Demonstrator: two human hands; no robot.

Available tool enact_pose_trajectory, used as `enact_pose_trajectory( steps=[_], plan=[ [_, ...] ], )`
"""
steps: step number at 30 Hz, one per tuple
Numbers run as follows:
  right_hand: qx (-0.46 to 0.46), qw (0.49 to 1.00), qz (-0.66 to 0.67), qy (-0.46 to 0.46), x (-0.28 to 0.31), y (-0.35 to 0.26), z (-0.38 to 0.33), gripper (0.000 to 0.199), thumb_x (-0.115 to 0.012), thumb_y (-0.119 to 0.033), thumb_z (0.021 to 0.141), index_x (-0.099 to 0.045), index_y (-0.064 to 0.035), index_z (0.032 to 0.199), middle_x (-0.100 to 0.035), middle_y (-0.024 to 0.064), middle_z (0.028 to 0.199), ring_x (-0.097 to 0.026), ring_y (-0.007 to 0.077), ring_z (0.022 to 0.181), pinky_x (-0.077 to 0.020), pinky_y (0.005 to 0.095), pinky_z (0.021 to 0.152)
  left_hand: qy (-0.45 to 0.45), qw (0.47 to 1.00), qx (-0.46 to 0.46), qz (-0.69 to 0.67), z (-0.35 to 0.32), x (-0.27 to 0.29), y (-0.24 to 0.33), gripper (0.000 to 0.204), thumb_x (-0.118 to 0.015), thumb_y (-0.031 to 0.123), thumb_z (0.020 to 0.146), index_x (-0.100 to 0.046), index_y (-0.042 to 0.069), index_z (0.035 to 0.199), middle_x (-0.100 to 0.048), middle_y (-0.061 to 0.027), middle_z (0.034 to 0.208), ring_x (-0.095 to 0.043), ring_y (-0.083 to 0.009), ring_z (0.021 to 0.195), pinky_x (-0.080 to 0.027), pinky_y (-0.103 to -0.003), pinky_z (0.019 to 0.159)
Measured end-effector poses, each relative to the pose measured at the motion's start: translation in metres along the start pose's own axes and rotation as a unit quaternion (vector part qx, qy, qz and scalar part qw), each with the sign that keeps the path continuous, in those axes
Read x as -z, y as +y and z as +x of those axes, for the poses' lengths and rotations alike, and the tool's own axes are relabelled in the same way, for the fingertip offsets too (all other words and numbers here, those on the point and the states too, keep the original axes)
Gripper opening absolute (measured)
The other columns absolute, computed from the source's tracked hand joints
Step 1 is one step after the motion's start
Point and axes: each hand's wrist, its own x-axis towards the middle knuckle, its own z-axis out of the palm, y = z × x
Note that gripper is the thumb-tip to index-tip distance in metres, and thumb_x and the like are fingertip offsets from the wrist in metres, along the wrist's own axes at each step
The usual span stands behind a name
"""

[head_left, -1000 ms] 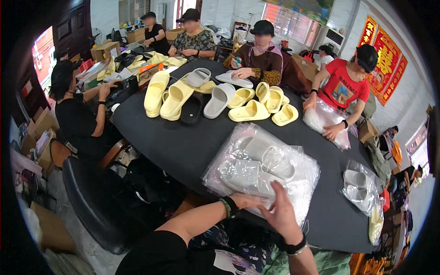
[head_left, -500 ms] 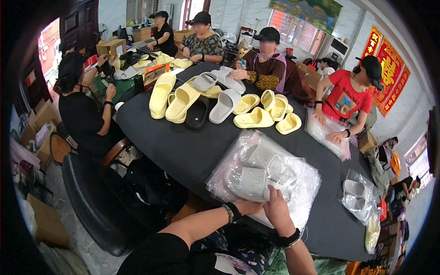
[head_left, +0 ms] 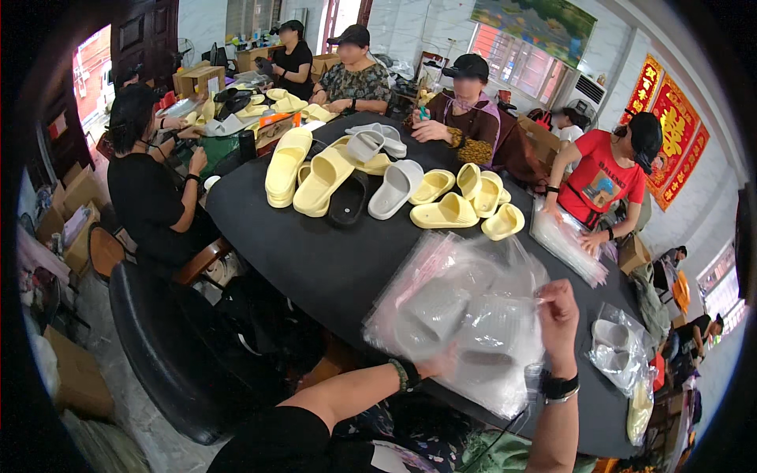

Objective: The recorder is picking up pairs of sandals from a large bag and packing them into clear plastic bags on a table in a manufacturing or assembly setting.

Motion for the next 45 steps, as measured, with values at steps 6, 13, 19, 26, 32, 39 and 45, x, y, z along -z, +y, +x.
enact_pose_trajectory(
  steps=[6,13,19,26,32,39,45],
  plan=[
    [-0.112,0.972,-0.197,-0.067,0.024,0.068,-0.009,0.058,-0.061,0.012,0.078,-0.051,-0.0093,0.131,-0.046,0.0177,0.139,-0.048,0.0358,0.125,-0.0465,0.0400,0.100,-0.088,0.994,-0.005,-0.069,-0.022,0.006,-0.004,0.057,-0.051,0.041,0.096,-0.046,0.007,0.141,-0.052,-0.0167,0.141,-0.050,-0.0300,0.128,-0.037,-0.038,0.110],
    [-0.429,0.892,-0.139,-0.005,0.046,0.085,-0.073,0.034,-0.057,-0.030,0.097,-0.063,0.0030,0.103,-0.070,0.0145,0.090,-0.070,0.0209,0.068,-0.0539,0.0299,0.056,-0.205,0.964,-0.019,-0.169,-0.025,0.013,-0.009,0.057,-0.052,0.040,0.095,-0.046,0.007,0.141,-0.051,-0.0165,0.141,-0.050,-0.0307,0.128,-0.036,-0.038,0.110],
    [-0.644,0.743,0.006,-0.180,0.041,0.023,-0.137,0.070,-0.042,-0.060,0.098,-0.064,0.0065,0.092,-0.069,0.0147,0.073,-0.068,0.0208,0.056,-0.0501,0.0296,0.050,-0.291,0.933,-0.004,-0.213,-0.013,0.017,-0.007,0.057,-0.053,0.039,0.095,-0.046,0.007,0.142,-0.051,-0.0163,0.142,-0.050,-0.0313,0.128,-0.036,-0.039,0.110],
    [-0.664,0.725,0.123,-0.138,0.040,-0.003,-0.196,0.059,-0.046,-0.053,0.100,-0.060,0.0047,0.096,-0.070,0.0160,0.077,-0.069,0.0217,0.061,-0.0509,0.0265,0.051,-0.373,0.897,0.006,-0.237,0.000,0.017,-0.003,0.057,-0.054,0.039,0.095,-0.046,0.008,0.142,-0.051,-0.0160,0.142,-0.050,-0.0320,0.128,-0.036,-0.040,0.111],
    [-0.649,0.696,0.281,-0.123,0.000,-0.027,-0.198,0.050,-0.040,-0.040,0.105,-0.060,0.0049,0.113,-0.071,0.0198,0.092,-0.071,0.0241,0.073,-0.0528,0.0267,0.059,-0.397,0.891,0.043,-0.218,-0.009,0.033,-0.007,0.057,-0.055,0.038,0.094,-0.046,0.008,0.142,-0.051,-0.0158,0.142,-0.050,-0.0326,0.128,-0.035,-0.041,0.111],
    [-0.585,0.785,0.205,-0.003,-0.003,-0.016,-0.199,0.020,-0.057,-0.013,0.098,-0.058,0.0057,0.106,-0.070,0.0143,0.096,-0.072,0.0233,0.077,-0.0563,0.0257,0.059,-0.303,0.931,0.132,-0.151,-0.008,0.020,0.008,0.058,-0.056,0.037,0.094,-0.046,0.008,0.143,-0.050,-0.0156,0.143,-0.050,-0.0333,0.128,-0.035,-0.042,0.111],
    [-0.484,0.850,0.152,0.139,0.020,0.014,-0.152,0.011,-0.058,-0.010,0.095,-0.061,-0.0017,0.090,-0.063,0.0030,0.081,-0.061,0.0106,0.071,-0.0550,0.0262,0.062,-0.246,0.930,0.225,-0.156,-0.030,0.045,0.003,0.058,-0.057,0.037,0.094,-0.045,0.008,0.143,-0.050,-0.0154,0.143,-0.050,-0.0339,0.128,-0.035,-0.042,0.111]
  ],
)
